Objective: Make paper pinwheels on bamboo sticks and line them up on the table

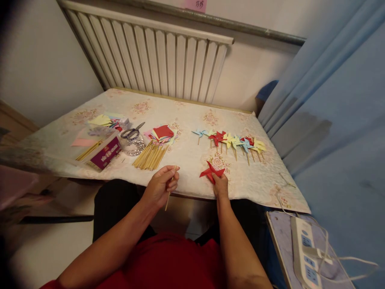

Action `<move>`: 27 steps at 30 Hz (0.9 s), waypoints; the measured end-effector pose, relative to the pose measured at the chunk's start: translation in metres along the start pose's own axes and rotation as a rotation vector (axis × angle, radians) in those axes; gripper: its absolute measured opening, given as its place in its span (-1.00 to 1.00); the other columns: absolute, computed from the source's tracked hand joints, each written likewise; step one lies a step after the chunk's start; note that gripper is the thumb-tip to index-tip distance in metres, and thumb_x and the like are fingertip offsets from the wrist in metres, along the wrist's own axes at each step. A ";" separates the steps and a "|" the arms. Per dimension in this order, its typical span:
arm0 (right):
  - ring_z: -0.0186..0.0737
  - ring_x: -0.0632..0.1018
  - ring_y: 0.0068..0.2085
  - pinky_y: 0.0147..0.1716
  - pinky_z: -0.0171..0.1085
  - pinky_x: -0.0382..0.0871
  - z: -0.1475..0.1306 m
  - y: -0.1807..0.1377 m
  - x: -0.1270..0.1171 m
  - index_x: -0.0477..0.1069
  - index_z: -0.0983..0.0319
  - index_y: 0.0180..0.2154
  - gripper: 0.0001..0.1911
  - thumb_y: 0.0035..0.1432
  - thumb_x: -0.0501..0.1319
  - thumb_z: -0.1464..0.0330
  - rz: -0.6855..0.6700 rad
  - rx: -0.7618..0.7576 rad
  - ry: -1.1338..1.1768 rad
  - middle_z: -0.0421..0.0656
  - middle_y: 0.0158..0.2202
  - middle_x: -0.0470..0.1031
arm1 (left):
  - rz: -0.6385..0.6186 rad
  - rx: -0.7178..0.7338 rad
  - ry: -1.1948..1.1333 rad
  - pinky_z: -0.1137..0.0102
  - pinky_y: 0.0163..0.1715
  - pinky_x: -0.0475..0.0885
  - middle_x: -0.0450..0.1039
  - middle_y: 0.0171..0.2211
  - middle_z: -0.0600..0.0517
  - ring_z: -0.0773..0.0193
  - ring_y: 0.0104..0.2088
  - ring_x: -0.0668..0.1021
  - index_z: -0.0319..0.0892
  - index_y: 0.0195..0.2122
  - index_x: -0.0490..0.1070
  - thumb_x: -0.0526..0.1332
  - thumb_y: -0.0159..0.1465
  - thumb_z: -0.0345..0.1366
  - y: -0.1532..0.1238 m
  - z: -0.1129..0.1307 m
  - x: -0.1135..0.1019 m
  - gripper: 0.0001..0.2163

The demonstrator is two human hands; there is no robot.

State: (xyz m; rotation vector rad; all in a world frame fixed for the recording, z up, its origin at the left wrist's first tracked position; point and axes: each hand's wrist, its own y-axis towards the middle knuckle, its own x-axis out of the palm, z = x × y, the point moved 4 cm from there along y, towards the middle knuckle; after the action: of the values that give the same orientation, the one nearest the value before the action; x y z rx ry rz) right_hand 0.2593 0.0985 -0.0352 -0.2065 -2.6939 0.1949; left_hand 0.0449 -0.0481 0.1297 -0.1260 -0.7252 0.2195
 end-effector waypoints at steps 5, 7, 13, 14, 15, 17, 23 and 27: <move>-0.29 0.58 -0.37 -0.31 -0.26 0.58 0.000 -0.001 0.000 0.49 0.28 -0.34 -0.69 -0.25 0.42 0.45 0.008 0.000 0.014 -0.15 -0.32 0.63 | 0.003 0.004 0.027 0.55 -0.70 -0.09 0.35 -0.54 0.13 0.59 -0.71 0.15 -0.25 -0.33 0.36 0.31 0.10 -0.28 -0.001 0.000 0.001 -0.81; -0.28 0.58 -0.36 -0.30 -0.27 0.58 0.000 -0.001 0.001 0.49 0.29 -0.34 -0.69 -0.26 0.42 0.45 0.009 0.004 0.013 -0.14 -0.31 0.63 | 0.004 0.002 0.032 0.55 -0.69 -0.09 0.35 -0.55 0.13 0.59 -0.71 0.14 -0.24 -0.33 0.35 0.31 0.11 -0.28 -0.001 0.000 0.000 -0.81; -0.28 0.58 -0.41 -0.35 -0.24 0.59 -0.009 -0.006 0.006 0.46 0.24 -0.39 -0.71 -0.27 0.40 0.50 0.002 0.103 0.056 -0.19 -0.37 0.62 | -0.001 -0.014 0.031 0.56 -0.69 -0.08 0.36 -0.51 0.10 0.59 -0.69 0.16 -0.27 -0.32 0.40 0.33 0.07 -0.29 0.002 0.001 -0.001 -0.79; -0.29 0.57 -0.43 -0.37 -0.24 0.59 -0.013 -0.010 0.010 0.46 0.23 -0.39 -0.71 -0.28 0.40 0.50 -0.012 0.133 0.064 -0.21 -0.40 0.61 | 0.002 -0.012 0.032 0.56 -0.69 -0.07 0.35 -0.49 0.09 0.59 -0.68 0.18 -0.28 -0.31 0.41 0.33 0.06 -0.31 0.002 0.001 -0.001 -0.79; -0.30 0.57 -0.45 -0.39 -0.25 0.59 -0.018 -0.014 0.015 0.46 0.22 -0.39 -0.70 -0.28 0.41 0.49 -0.035 0.156 0.067 -0.23 -0.43 0.60 | 0.009 -0.007 0.035 0.56 -0.68 -0.06 0.35 -0.47 0.09 0.59 -0.67 0.19 -0.29 -0.30 0.43 0.33 0.04 -0.33 0.003 0.001 -0.002 -0.78; -0.32 0.56 -0.47 -0.40 -0.29 0.58 -0.032 -0.025 0.031 0.46 0.21 -0.37 -0.69 -0.27 0.43 0.46 -0.110 0.149 0.062 -0.24 -0.42 0.58 | 0.026 0.004 0.046 0.56 -0.68 -0.05 0.34 -0.46 0.08 0.58 -0.64 0.21 -0.30 -0.28 0.46 0.34 0.00 -0.37 0.003 0.002 -0.004 -0.76; -0.25 0.55 -0.40 -0.36 -0.26 0.52 -0.094 -0.084 0.089 0.50 0.22 -0.38 -0.73 -0.21 0.46 0.36 -0.390 -0.024 -0.075 -0.18 -0.38 0.56 | 0.046 0.046 0.114 0.55 -0.63 0.03 0.27 -0.54 0.12 0.52 -0.60 0.26 -0.30 -0.25 0.50 0.35 0.02 -0.34 0.002 0.003 -0.006 -0.74; -0.24 0.51 -0.35 -0.30 -0.24 0.44 -0.133 -0.130 0.119 0.48 0.22 -0.44 -0.86 -0.03 0.39 0.32 -0.671 -0.288 -0.324 -0.18 -0.41 0.50 | 0.028 0.044 0.171 0.54 -0.59 0.14 0.28 -0.58 0.13 0.48 -0.59 0.31 -0.28 -0.29 0.49 0.36 0.02 -0.31 -0.002 0.005 -0.004 -0.78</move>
State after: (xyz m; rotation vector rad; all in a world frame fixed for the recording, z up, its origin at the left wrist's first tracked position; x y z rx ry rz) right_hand 0.1944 0.0059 0.1548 0.6965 -2.9199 -0.3936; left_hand 0.0391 -0.0506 0.1317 -0.1113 -0.5484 0.2486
